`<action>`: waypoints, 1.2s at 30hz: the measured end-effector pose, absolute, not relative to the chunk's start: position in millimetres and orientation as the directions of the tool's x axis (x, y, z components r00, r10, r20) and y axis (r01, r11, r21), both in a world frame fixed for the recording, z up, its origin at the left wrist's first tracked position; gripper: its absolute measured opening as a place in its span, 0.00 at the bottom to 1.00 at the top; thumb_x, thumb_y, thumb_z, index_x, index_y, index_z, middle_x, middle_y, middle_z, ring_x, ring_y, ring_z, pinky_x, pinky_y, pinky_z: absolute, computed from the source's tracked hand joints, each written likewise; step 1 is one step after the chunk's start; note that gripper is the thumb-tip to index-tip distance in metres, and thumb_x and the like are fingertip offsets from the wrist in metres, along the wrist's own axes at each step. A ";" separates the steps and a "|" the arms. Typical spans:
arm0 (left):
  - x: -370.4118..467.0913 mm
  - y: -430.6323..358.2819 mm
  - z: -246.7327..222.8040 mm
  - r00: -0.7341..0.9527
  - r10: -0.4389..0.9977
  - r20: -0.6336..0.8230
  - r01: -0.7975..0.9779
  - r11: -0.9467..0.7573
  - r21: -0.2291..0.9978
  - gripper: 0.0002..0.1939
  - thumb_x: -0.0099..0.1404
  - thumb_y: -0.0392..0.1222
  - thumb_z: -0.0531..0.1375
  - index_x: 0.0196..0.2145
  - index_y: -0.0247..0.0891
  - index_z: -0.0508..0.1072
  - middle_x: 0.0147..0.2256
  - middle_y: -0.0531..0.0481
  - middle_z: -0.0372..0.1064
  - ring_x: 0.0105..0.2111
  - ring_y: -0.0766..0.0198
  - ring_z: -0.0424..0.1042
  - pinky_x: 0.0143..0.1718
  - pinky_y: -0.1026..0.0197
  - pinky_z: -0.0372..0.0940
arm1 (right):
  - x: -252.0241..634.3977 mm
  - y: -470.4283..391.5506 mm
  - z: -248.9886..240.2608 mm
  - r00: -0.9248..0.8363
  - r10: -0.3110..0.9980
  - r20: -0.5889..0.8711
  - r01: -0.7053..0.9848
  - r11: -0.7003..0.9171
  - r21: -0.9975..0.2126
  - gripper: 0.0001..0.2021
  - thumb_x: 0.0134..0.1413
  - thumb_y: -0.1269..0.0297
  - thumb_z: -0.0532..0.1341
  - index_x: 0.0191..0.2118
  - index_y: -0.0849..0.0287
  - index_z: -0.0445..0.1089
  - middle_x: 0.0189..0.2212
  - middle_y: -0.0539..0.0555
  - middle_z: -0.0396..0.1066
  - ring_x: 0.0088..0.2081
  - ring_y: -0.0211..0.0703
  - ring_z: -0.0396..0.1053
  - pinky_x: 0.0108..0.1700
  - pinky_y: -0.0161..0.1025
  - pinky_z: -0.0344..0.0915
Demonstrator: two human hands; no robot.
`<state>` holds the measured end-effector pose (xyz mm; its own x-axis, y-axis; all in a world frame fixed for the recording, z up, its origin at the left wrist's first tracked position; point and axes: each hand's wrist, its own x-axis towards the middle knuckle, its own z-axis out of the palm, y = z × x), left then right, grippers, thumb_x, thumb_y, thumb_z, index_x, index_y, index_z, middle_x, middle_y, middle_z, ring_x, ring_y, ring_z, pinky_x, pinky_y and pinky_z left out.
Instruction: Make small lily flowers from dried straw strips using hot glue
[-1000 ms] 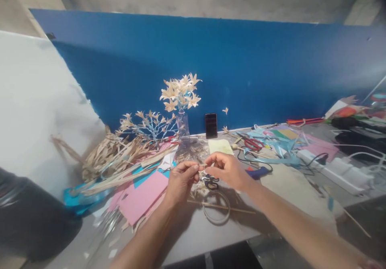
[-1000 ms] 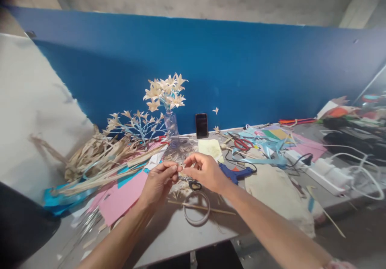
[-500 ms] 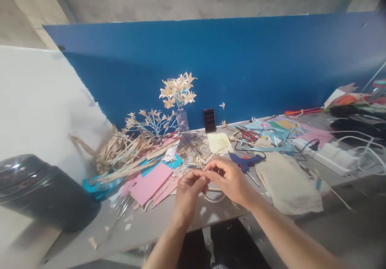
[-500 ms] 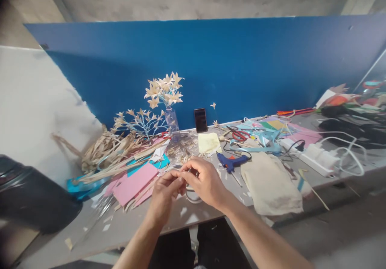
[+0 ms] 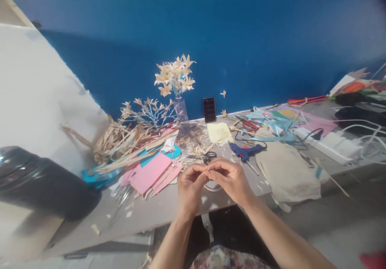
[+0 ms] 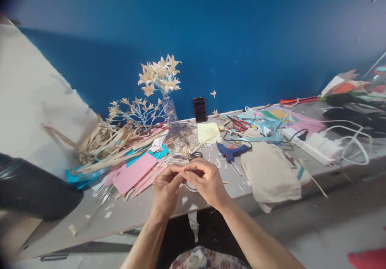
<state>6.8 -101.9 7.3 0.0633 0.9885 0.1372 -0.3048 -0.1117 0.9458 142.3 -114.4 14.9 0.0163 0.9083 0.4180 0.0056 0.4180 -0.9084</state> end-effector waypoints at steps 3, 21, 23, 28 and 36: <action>8.3 -98.6 5.1 0.067 0.991 0.120 -0.271 -0.097 0.958 0.06 0.53 0.39 0.70 0.28 0.36 0.76 0.27 0.53 0.72 0.29 0.67 0.69 0.34 0.65 0.64 | 142.9 -113.6 12.1 0.030 0.906 0.421 -0.015 0.422 -0.906 0.05 0.55 0.61 0.67 0.34 0.56 0.78 0.35 0.53 0.73 0.33 0.39 0.72 0.32 0.32 0.70; 9.7 -22.8 50.5 0.224 0.957 0.186 -0.082 -0.172 0.982 0.09 0.56 0.42 0.67 0.24 0.36 0.73 0.21 0.54 0.67 0.23 0.68 0.64 0.29 0.66 0.60 | 189.1 -35.9 64.7 -0.002 0.905 0.425 0.266 0.411 -0.872 0.07 0.47 0.64 0.68 0.35 0.58 0.77 0.29 0.51 0.76 0.26 0.37 0.67 0.28 0.33 0.64; 5.1 -7.7 42.6 0.162 0.978 0.130 -0.168 -0.103 0.980 0.10 0.56 0.45 0.67 0.26 0.37 0.72 0.22 0.55 0.67 0.22 0.70 0.63 0.27 0.68 0.59 | 214.1 -19.1 81.3 0.103 0.894 0.436 0.300 0.390 -0.871 0.09 0.48 0.61 0.68 0.36 0.59 0.77 0.28 0.51 0.76 0.26 0.36 0.66 0.28 0.34 0.63; -4.2 15.8 12.4 0.090 0.992 -0.084 -0.311 0.108 0.944 0.15 0.52 0.45 0.69 0.27 0.36 0.68 0.23 0.55 0.67 0.20 0.72 0.62 0.22 0.70 0.56 | 247.3 9.4 97.1 0.170 0.899 0.403 0.306 0.340 -0.889 0.09 0.51 0.59 0.65 0.30 0.61 0.74 0.23 0.50 0.73 0.20 0.33 0.60 0.22 0.32 0.56; -10.2 19.2 -9.5 0.062 0.989 -0.134 -0.295 0.146 0.944 0.14 0.57 0.47 0.67 0.26 0.37 0.67 0.16 0.59 0.59 0.17 0.73 0.55 0.19 0.70 0.49 | 223.5 29.0 111.2 -0.183 0.925 0.333 0.466 0.379 -0.799 0.08 0.53 0.64 0.64 0.26 0.60 0.75 0.20 0.50 0.73 0.21 0.34 0.65 0.21 0.31 0.58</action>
<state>-10.2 19.2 -9.5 0.0617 0.9891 -0.1340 -0.2952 0.1463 0.9442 223.5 29.0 111.2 -0.1828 0.9252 0.3326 0.4663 0.3794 -0.7991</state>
